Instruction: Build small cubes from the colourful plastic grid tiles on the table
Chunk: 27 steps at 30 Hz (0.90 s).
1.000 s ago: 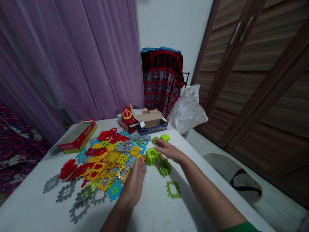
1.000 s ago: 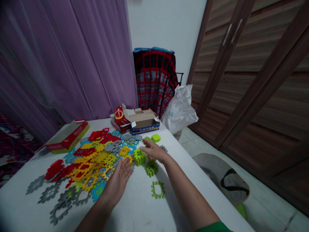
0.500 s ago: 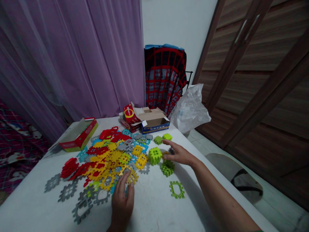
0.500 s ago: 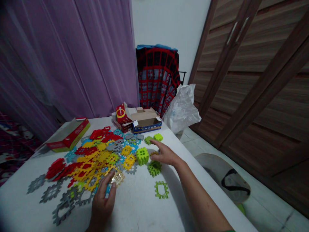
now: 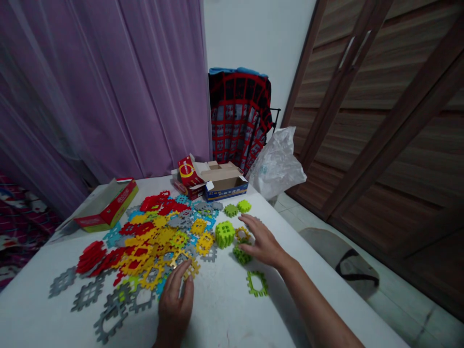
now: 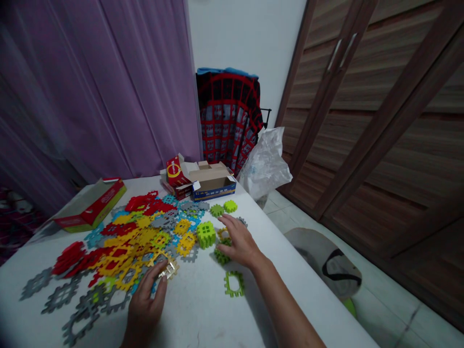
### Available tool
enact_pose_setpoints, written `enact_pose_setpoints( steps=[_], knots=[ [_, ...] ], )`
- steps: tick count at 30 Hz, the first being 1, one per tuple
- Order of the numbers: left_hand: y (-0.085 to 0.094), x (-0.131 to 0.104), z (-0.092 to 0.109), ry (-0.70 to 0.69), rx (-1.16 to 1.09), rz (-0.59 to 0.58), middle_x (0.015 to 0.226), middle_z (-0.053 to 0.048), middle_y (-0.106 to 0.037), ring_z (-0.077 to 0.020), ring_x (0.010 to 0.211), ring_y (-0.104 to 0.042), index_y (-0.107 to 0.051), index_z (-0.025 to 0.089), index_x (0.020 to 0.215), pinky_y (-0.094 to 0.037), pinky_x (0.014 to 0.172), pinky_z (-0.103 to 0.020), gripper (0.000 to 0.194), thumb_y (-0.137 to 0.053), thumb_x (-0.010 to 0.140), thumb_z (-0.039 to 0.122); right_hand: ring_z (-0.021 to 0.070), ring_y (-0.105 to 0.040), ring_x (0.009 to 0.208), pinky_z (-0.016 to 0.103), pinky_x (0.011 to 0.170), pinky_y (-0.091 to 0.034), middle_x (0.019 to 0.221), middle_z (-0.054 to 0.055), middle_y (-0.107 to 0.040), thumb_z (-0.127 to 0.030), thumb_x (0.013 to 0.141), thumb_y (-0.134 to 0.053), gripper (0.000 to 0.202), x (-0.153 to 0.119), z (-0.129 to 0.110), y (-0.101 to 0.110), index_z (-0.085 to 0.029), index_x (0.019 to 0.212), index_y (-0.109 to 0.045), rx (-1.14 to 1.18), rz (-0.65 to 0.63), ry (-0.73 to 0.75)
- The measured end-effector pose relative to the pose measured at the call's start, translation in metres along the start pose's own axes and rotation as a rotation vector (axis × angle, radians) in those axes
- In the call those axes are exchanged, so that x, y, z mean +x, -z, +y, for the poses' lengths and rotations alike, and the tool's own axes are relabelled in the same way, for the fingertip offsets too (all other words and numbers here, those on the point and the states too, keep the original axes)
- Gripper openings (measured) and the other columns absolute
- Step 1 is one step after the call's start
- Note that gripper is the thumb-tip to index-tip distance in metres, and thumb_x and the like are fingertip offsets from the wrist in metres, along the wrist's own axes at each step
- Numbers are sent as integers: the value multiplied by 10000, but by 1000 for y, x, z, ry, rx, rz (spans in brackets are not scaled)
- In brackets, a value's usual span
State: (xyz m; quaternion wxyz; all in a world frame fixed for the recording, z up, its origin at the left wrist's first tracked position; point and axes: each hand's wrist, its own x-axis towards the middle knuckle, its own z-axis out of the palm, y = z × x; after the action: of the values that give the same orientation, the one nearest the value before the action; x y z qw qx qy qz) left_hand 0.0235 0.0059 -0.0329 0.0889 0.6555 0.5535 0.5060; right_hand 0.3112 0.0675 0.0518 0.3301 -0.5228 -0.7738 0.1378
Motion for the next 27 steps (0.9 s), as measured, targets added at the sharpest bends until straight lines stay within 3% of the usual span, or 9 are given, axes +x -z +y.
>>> enact_pose_setpoints(
  steps=[3,5,8,14,19,27],
  knots=[
    [1,0,-1,3,6,-7,1136,-110,-732,-254,1070,-683,-672,210,1127,-549,949,-393,304,-510,888,307,355,-357,1390,545,1102,-315,1542,164,-358,-292,644,-796,899,39,-16,10,-234,1459,-422,-165,-311,115],
    [1,0,-1,10,1,0,1139,-111,-731,-256,1068,-684,-674,210,1126,-550,945,-395,308,-504,891,314,363,-384,1371,538,1089,-330,1517,174,-394,-280,609,-830,948,62,-24,12,-237,1462,-419,-235,-465,181],
    [0,0,-1,25,-20,12,1133,-113,-733,-260,1067,-683,-680,208,1116,-547,947,-407,312,-496,894,330,370,-468,1301,511,1045,-382,1421,185,-507,-232,580,-846,953,83,-30,11,-216,1446,-450,-305,-589,239],
    [-1,0,-2,73,-67,10,1134,-107,-732,-255,1083,-676,-682,228,1102,-537,967,-406,303,-517,877,347,317,-607,1134,401,941,-455,1216,120,-668,-154,586,-811,858,92,-31,5,-276,1388,-532,-336,-609,240],
    [-1,0,-1,91,-62,6,1147,-114,-727,-266,1089,-672,-688,220,1097,-530,978,-421,311,-527,866,353,339,-606,1131,410,920,-468,1233,164,-652,-143,640,-765,824,91,-33,4,-209,1418,-501,-394,-647,264],
    [-3,-2,-12,62,-49,13,1167,-93,-720,-263,1095,-674,-678,240,1121,-533,976,-409,318,-525,873,367,305,-590,1159,402,957,-459,1276,128,-627,-166,650,-774,808,90,-37,3,-261,1404,-499,-432,-659,264]
  ],
)
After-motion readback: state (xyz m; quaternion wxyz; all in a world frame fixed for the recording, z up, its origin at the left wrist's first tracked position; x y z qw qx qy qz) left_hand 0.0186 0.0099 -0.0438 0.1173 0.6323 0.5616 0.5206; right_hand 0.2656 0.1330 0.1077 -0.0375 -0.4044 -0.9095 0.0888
